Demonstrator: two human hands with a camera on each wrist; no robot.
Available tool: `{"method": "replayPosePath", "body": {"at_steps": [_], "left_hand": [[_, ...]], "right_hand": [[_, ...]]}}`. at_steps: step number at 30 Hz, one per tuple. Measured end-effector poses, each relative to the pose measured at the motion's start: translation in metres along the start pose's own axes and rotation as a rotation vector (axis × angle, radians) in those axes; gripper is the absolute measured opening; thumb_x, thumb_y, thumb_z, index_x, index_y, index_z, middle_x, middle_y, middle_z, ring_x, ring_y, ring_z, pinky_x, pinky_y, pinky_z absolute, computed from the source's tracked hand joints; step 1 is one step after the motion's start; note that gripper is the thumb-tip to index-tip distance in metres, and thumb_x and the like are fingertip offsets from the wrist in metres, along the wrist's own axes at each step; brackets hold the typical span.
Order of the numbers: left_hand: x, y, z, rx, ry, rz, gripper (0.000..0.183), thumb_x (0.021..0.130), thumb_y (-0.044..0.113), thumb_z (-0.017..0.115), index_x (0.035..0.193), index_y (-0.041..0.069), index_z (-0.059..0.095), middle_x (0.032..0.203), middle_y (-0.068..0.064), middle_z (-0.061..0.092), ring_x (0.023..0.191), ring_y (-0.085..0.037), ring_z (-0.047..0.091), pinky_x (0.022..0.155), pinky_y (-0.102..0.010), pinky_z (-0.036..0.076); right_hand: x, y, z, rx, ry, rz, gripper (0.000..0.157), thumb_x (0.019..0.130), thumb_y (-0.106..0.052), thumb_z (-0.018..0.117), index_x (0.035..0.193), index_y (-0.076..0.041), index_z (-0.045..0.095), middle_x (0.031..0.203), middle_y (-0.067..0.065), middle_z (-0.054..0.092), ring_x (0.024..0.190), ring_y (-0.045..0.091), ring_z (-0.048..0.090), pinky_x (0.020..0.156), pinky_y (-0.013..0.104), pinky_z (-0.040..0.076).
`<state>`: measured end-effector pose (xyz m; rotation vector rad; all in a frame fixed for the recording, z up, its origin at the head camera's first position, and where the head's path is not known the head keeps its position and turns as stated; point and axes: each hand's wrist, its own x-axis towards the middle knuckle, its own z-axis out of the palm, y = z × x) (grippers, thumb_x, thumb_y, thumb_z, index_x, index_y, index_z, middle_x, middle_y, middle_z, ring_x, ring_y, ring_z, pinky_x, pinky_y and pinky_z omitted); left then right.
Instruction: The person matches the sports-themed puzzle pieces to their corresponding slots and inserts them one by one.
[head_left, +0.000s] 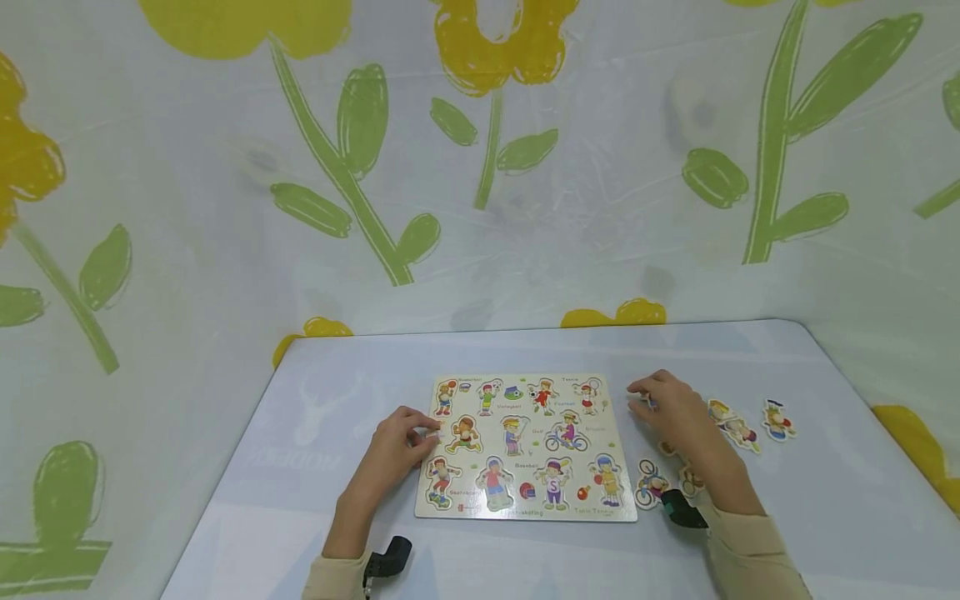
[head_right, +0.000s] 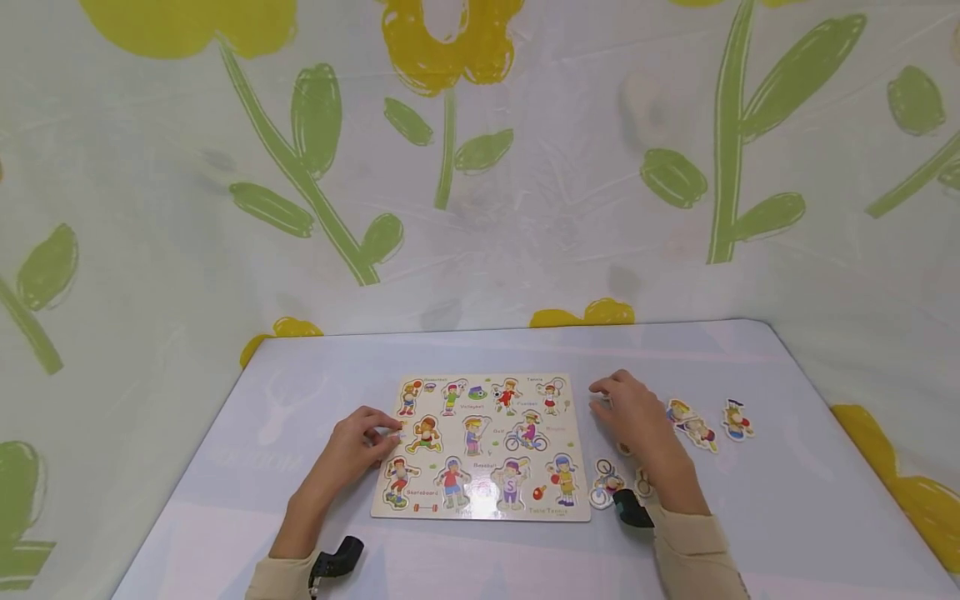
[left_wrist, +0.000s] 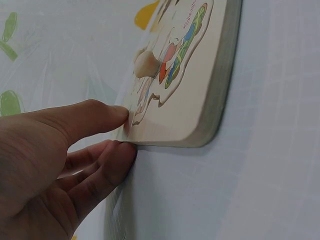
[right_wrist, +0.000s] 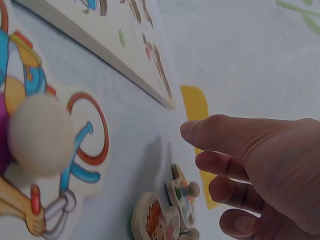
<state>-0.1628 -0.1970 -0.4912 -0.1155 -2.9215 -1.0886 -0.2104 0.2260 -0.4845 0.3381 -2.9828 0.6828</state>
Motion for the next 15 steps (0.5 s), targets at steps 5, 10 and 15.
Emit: {"method": "replayPosePath", "body": {"at_steps": [5,10,15], "left_hand": [[0.0,-0.001,0.0,-0.008,-0.001,-0.006,0.017,0.083,0.013,0.077,0.1,0.013,0.075,0.102,-0.004,0.061,0.072,-0.01,0.052,0.056,-0.019,0.045],[0.0,-0.002,0.001,-0.012,0.001,-0.003,0.017,0.083,0.013,0.077,0.1,0.012,0.075,0.103,-0.004,0.061,0.072,-0.01,0.053,0.056,-0.019,0.045],[0.0,-0.002,0.001,-0.01,0.0,-0.005,0.017,0.083,0.013,0.077,0.1,0.012,0.075,0.103,-0.004,0.061,0.072,-0.01,0.053,0.056,-0.019,0.046]], "right_hand": [[0.0,0.008,-0.003,0.018,0.012,0.01,0.028,0.091,-0.019,0.07,0.115,-0.005,0.069,0.113,0.017,0.063,0.102,0.036,0.063,0.086,0.053,0.05],[-0.002,0.014,-0.006,0.042,0.029,0.022,0.027,0.091,-0.018,0.069,0.114,-0.003,0.07,0.111,0.019,0.063,0.098,0.035,0.063,0.082,0.052,0.051],[-0.003,0.02,-0.008,0.031,0.026,0.052,0.029,0.091,-0.019,0.069,0.115,-0.005,0.069,0.112,0.019,0.063,0.096,0.034,0.063,0.077,0.05,0.051]]}}
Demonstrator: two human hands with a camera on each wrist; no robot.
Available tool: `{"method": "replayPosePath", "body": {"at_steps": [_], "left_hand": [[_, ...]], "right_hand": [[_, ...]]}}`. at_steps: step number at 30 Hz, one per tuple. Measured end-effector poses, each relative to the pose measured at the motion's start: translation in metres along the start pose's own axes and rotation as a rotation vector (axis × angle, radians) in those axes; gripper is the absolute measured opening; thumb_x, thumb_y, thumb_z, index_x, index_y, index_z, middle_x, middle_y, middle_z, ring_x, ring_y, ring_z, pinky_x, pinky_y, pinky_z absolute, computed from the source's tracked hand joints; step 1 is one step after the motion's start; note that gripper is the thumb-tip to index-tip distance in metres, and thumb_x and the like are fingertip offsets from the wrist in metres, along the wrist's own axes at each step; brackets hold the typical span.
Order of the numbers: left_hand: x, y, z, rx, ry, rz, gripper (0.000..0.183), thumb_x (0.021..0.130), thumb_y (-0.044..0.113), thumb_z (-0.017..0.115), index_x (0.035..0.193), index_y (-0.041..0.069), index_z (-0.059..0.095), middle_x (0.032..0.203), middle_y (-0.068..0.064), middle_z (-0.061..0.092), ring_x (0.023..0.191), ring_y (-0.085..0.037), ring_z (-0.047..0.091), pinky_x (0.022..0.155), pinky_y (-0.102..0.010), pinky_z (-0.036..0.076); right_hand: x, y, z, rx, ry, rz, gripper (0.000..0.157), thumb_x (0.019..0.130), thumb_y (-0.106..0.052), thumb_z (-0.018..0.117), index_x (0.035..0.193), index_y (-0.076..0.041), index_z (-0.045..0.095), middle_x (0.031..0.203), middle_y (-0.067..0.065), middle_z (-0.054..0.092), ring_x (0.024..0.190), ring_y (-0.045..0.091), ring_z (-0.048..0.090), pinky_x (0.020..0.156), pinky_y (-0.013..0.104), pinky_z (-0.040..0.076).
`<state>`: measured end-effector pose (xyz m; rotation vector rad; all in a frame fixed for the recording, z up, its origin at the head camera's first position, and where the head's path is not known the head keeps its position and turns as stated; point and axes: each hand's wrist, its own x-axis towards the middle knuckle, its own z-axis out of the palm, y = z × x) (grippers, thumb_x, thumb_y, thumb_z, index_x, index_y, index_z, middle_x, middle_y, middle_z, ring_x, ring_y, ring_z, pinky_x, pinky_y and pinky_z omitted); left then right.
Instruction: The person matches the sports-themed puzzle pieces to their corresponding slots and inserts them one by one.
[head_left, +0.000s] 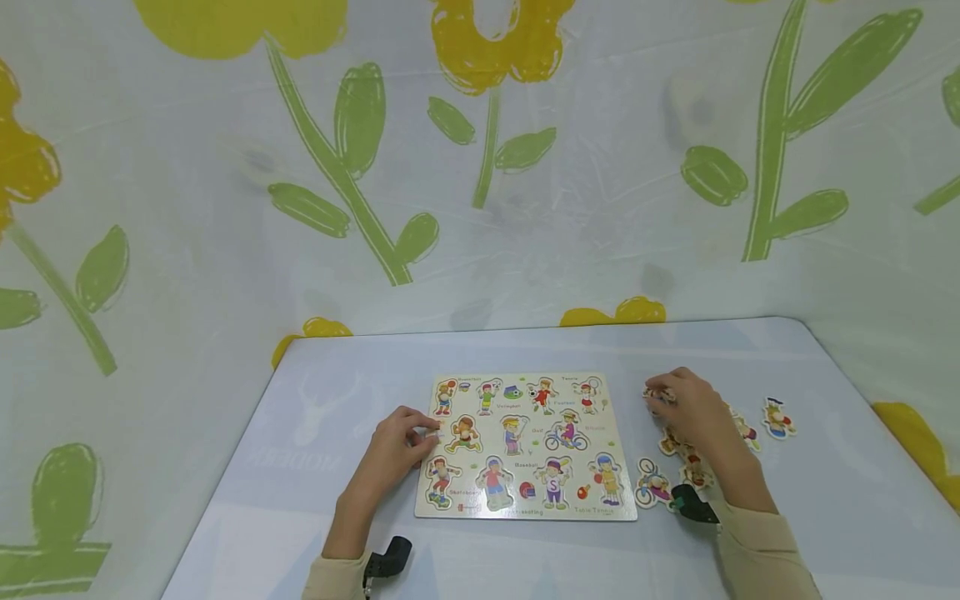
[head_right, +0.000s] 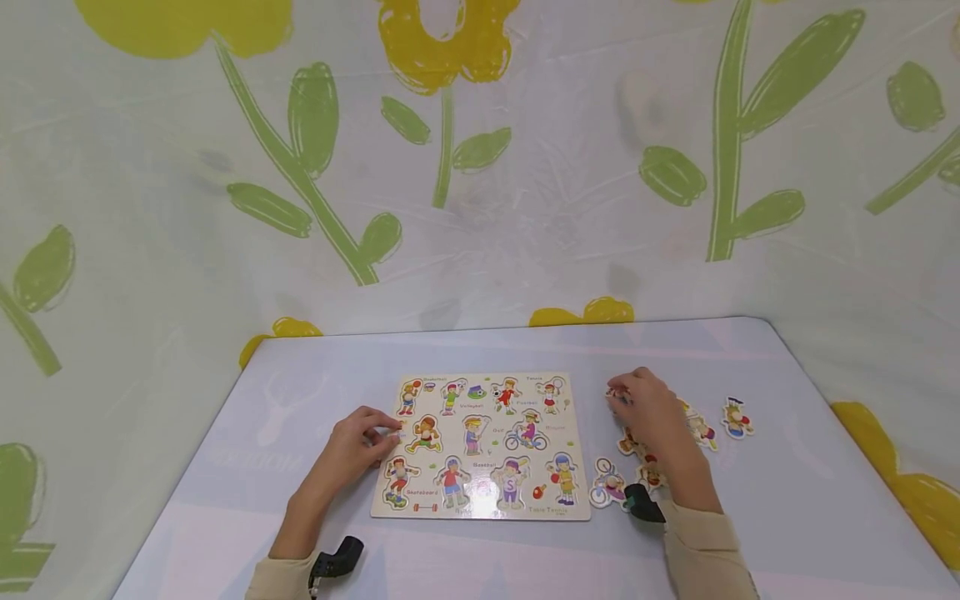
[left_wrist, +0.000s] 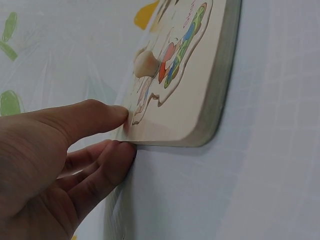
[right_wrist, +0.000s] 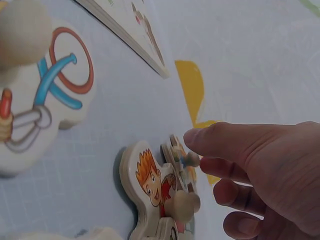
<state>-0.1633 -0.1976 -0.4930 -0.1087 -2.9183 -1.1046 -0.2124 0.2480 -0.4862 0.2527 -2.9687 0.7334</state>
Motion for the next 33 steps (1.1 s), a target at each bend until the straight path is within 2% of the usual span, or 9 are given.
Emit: {"method": "replayPosePath", "body": {"at_steps": [5,16,25,33], "left_hand": [[-0.0005,0.0004,-0.0004,0.005,0.004,-0.004,0.017,0.083,0.014,0.077,0.1,0.013,0.075,0.103,-0.004,0.061,0.073,-0.01,0.053,0.056,-0.019,0.046],[-0.0009,0.0004,0.0005,-0.001,0.008,-0.01,0.017,0.083,0.013,0.077,0.1,0.013,0.075,0.102,-0.005,0.06,0.074,-0.011,0.052,0.054,-0.019,0.046],[-0.0008,0.0002,-0.0004,0.002,0.003,-0.004,0.017,0.083,0.013,0.076,0.1,0.012,0.075,0.103,-0.004,0.061,0.073,-0.01,0.052,0.055,-0.019,0.045],[0.0007,0.0002,-0.0002,-0.006,0.002,-0.008,0.017,0.084,0.014,0.076,0.1,0.013,0.075,0.103,-0.004,0.06,0.074,-0.011,0.052,0.055,-0.019,0.046]], "right_hand": [[0.0009,0.0038,-0.001,-0.001,-0.018,0.037,0.026,0.092,-0.019,0.067,0.113,-0.005,0.07,0.108,0.018,0.064,0.093,0.033,0.063,0.075,0.049,0.05],[0.0028,0.0068,0.0031,-0.007,-0.016,0.013,0.021,0.093,-0.017,0.066,0.108,-0.004,0.072,0.1,0.016,0.066,0.083,0.027,0.061,0.071,0.046,0.051],[0.0023,0.005,0.0029,-0.006,-0.014,0.023,0.02,0.093,-0.017,0.066,0.107,-0.005,0.072,0.101,0.016,0.066,0.085,0.027,0.061,0.073,0.048,0.051],[0.0001,0.0054,0.0026,-0.004,-0.002,0.029,0.018,0.092,-0.017,0.067,0.105,-0.006,0.072,0.1,0.016,0.067,0.079,0.023,0.059,0.067,0.041,0.05]]}}
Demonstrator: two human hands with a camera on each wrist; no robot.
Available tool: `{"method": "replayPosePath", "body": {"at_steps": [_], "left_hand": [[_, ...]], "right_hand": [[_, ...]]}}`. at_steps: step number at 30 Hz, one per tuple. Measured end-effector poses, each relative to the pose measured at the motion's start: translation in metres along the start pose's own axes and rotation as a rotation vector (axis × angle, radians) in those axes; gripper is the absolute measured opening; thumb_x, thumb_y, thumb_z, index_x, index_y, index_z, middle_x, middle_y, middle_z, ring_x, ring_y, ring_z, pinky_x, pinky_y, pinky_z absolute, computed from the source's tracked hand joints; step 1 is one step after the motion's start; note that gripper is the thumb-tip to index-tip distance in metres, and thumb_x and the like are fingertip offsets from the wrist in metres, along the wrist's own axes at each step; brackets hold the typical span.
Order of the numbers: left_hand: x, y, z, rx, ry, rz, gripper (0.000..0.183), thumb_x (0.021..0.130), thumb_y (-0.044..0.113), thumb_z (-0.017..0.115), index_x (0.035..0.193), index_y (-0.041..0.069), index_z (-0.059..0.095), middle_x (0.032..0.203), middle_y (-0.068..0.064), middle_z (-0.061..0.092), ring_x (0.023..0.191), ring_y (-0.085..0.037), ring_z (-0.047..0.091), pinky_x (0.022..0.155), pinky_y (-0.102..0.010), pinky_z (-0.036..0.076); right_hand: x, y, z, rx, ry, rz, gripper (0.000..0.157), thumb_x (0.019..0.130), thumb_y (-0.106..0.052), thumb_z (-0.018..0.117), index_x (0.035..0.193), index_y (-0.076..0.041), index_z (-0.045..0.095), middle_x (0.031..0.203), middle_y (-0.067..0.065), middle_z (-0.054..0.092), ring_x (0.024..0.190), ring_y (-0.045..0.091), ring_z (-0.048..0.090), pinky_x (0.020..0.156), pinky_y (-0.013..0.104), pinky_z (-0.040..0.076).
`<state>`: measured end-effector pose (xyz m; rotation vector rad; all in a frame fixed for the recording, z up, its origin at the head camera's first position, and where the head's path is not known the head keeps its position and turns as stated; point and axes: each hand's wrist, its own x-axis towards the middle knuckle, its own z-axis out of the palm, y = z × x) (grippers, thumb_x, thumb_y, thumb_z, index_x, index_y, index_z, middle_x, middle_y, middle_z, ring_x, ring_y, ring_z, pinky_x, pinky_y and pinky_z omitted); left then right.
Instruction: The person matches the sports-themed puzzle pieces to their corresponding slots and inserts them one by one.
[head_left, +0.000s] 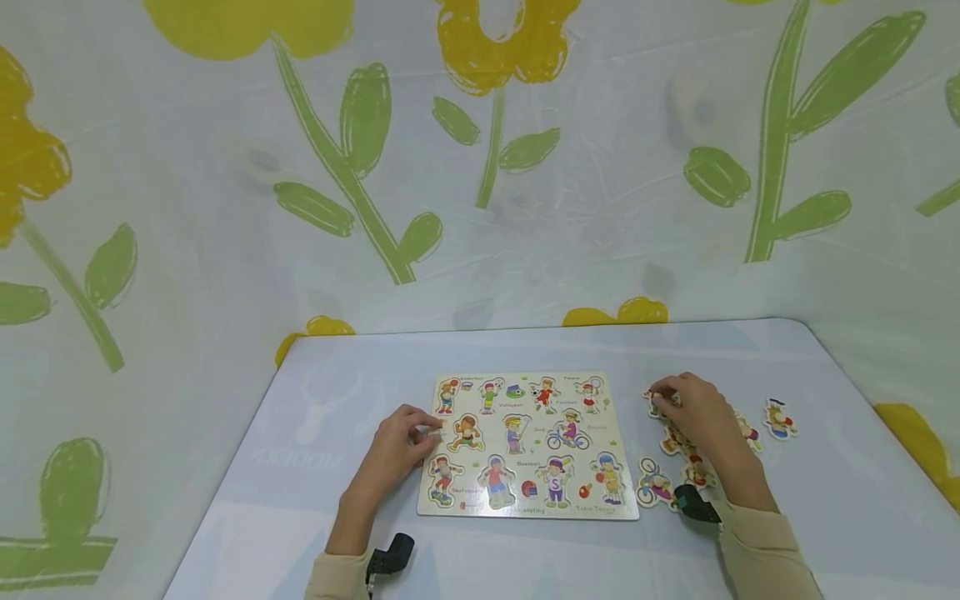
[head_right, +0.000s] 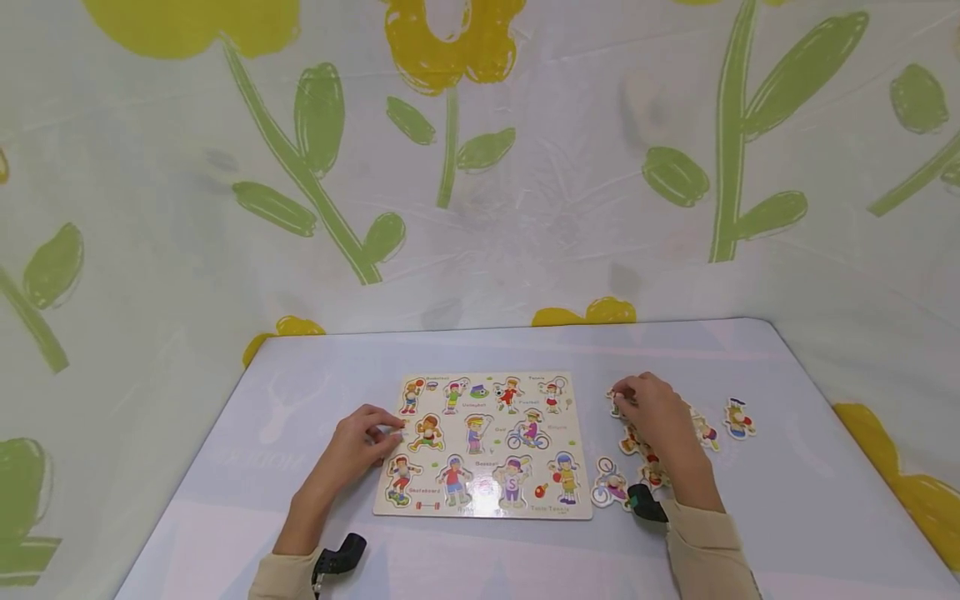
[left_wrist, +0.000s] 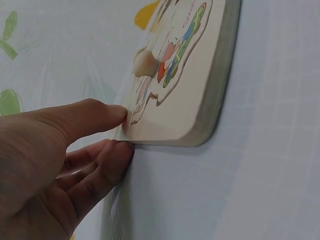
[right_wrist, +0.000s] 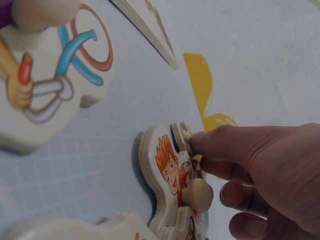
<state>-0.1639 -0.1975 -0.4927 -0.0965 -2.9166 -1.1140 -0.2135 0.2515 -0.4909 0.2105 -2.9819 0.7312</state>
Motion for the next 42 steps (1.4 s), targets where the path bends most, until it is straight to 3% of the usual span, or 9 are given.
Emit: {"method": "replayPosePath", "body": {"at_steps": [18,33,42], "left_hand": [[-0.0009,0.0012,-0.0009,0.007,0.005,0.009,0.016,0.084,0.013,0.076,0.1,0.012,0.075,0.101,-0.004,0.06,0.073,-0.01,0.052,0.056,-0.019,0.045],[-0.0009,0.0004,0.0006,0.002,0.006,0.01,0.016,0.083,0.013,0.076,0.1,0.012,0.075,0.101,-0.005,0.06,0.072,-0.01,0.052,0.053,-0.019,0.045],[-0.0009,0.0001,0.0007,-0.001,0.0,0.004,0.017,0.083,0.013,0.076,0.1,0.012,0.075,0.102,-0.004,0.06,0.072,-0.01,0.052,0.054,-0.019,0.046]], "right_hand": [[-0.001,0.0004,-0.0014,-0.007,-0.004,0.002,0.019,0.092,-0.019,0.068,0.105,-0.006,0.072,0.095,0.012,0.067,0.078,0.022,0.057,0.069,0.042,0.049],[-0.0021,-0.0007,-0.0047,-0.005,-0.019,0.002,0.018,0.092,-0.018,0.068,0.105,-0.006,0.072,0.095,0.012,0.066,0.074,0.02,0.054,0.064,0.035,0.045],[-0.0005,-0.0059,-0.0002,0.008,-0.02,-0.018,0.018,0.093,-0.019,0.067,0.106,-0.007,0.072,0.097,0.011,0.067,0.083,0.023,0.06,0.073,0.044,0.052]]}}
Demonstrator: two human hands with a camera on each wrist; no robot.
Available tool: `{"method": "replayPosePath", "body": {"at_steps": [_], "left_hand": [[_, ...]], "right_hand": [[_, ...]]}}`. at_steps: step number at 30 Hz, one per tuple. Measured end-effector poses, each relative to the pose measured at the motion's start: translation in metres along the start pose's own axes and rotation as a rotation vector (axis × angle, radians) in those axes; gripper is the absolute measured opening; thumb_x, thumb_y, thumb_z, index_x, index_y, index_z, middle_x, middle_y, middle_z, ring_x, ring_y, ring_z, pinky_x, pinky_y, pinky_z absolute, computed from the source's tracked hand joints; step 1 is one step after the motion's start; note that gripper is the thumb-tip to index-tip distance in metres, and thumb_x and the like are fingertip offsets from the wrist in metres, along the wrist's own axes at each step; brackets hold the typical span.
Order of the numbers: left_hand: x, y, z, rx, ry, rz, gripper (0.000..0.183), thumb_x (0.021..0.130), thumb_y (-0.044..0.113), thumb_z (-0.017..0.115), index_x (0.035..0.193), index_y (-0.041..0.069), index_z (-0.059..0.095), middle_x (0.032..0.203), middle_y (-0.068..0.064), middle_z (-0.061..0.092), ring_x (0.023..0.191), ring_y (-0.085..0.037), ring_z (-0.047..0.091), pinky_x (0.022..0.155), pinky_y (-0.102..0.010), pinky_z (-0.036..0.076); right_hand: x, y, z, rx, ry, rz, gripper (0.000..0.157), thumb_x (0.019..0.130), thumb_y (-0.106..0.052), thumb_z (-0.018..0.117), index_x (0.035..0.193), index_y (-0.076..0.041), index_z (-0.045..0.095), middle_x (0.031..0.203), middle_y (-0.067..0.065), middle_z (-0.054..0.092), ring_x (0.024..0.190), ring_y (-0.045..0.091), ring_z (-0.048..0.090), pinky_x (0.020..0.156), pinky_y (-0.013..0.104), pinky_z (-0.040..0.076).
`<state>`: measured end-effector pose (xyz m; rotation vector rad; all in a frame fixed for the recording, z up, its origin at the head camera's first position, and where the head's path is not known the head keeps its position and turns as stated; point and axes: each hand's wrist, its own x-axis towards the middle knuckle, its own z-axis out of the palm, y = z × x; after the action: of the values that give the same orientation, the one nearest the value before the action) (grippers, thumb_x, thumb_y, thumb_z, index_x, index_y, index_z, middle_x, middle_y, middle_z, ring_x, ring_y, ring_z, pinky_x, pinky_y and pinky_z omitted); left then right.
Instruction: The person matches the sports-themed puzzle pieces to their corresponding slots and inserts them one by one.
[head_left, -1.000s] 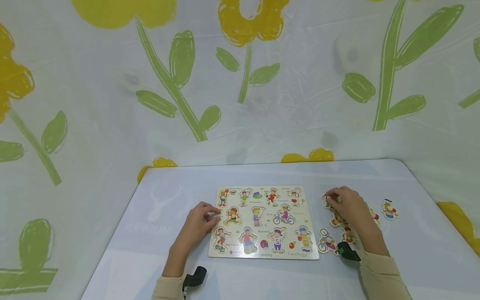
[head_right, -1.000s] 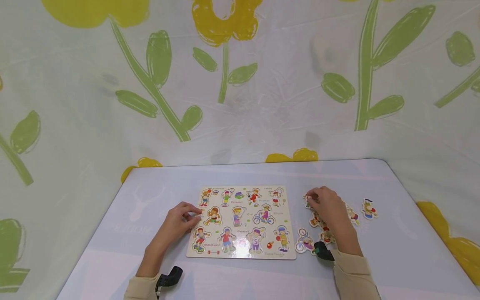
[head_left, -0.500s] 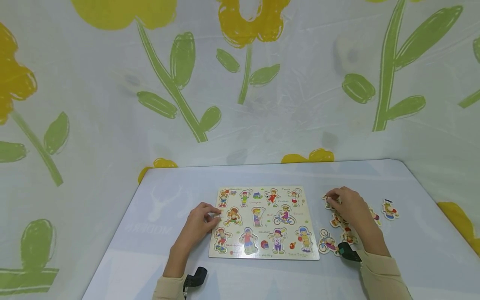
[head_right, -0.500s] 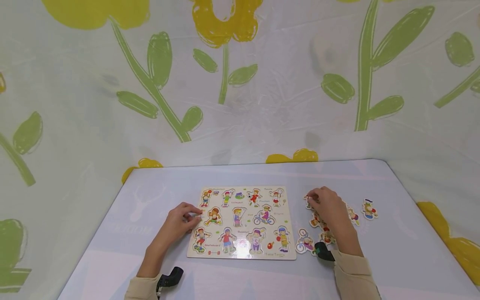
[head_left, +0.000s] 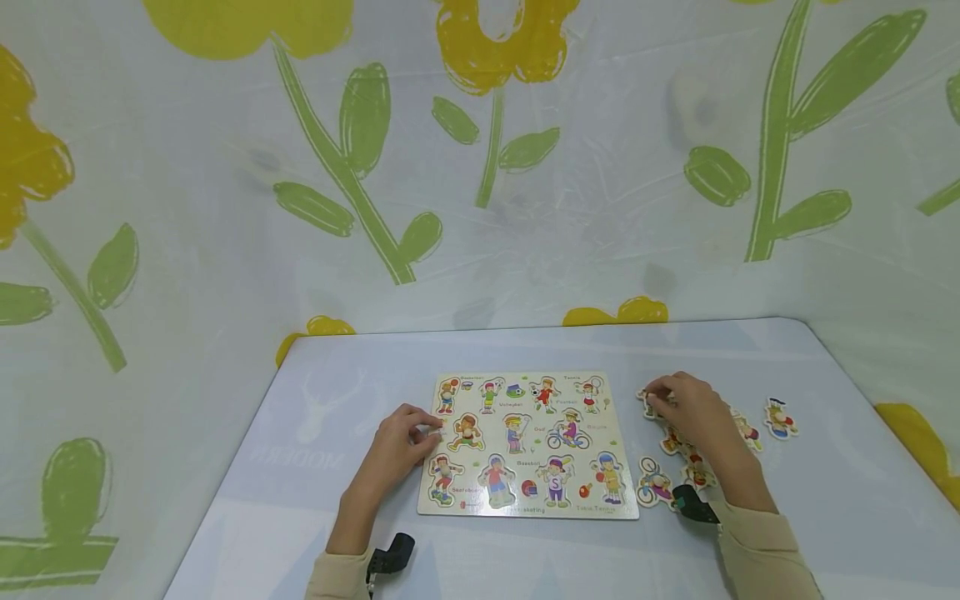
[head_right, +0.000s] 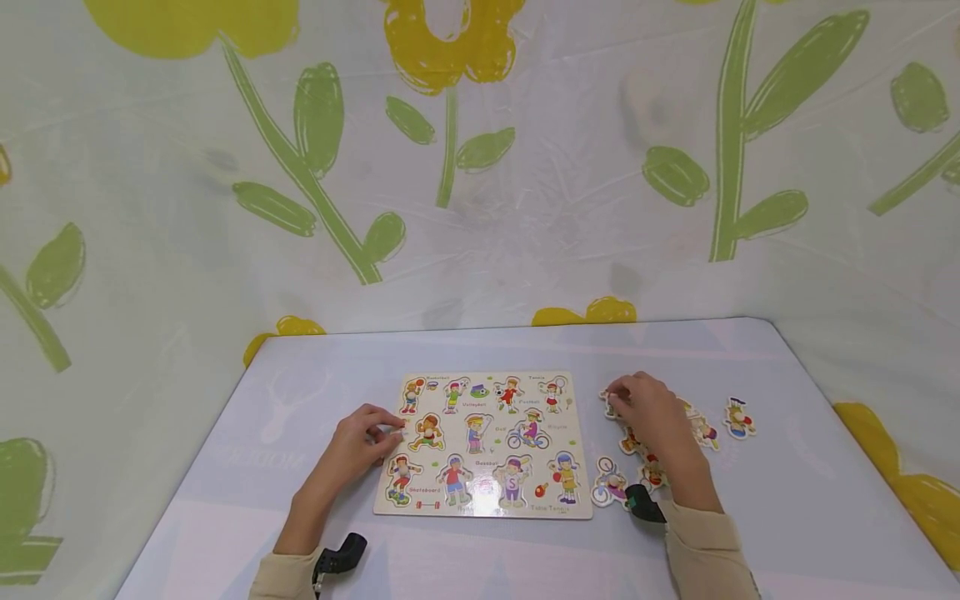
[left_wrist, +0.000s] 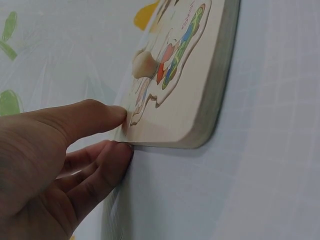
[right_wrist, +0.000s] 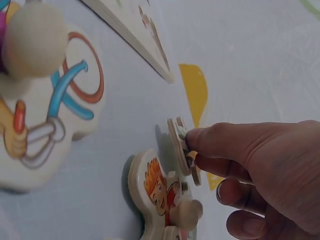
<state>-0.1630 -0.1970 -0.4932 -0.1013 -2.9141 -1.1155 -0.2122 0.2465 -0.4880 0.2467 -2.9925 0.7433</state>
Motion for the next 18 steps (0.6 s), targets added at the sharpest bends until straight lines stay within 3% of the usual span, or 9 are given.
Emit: {"method": "replayPosePath", "body": {"at_steps": [6,18], "left_hand": [[0.0,0.0,0.0,-0.005,-0.002,-0.006,0.017,0.083,0.012,0.076,0.1,0.012,0.075,0.102,-0.004,0.06,0.072,-0.01,0.052,0.054,-0.019,0.045],[0.0,0.001,0.0,0.01,0.003,0.002,0.016,0.084,0.014,0.076,0.1,0.013,0.075,0.102,-0.004,0.06,0.073,-0.01,0.052,0.056,-0.019,0.045]], "right_hand": [[0.0,-0.01,-0.003,0.014,-0.007,-0.029,0.019,0.093,-0.019,0.066,0.107,-0.007,0.072,0.099,0.01,0.067,0.082,0.02,0.059,0.07,0.037,0.05],[0.001,-0.045,0.004,-0.007,-0.036,-0.099,0.017,0.09,-0.019,0.07,0.104,-0.01,0.073,0.095,0.004,0.067,0.085,0.02,0.062,0.074,0.042,0.052]]}}
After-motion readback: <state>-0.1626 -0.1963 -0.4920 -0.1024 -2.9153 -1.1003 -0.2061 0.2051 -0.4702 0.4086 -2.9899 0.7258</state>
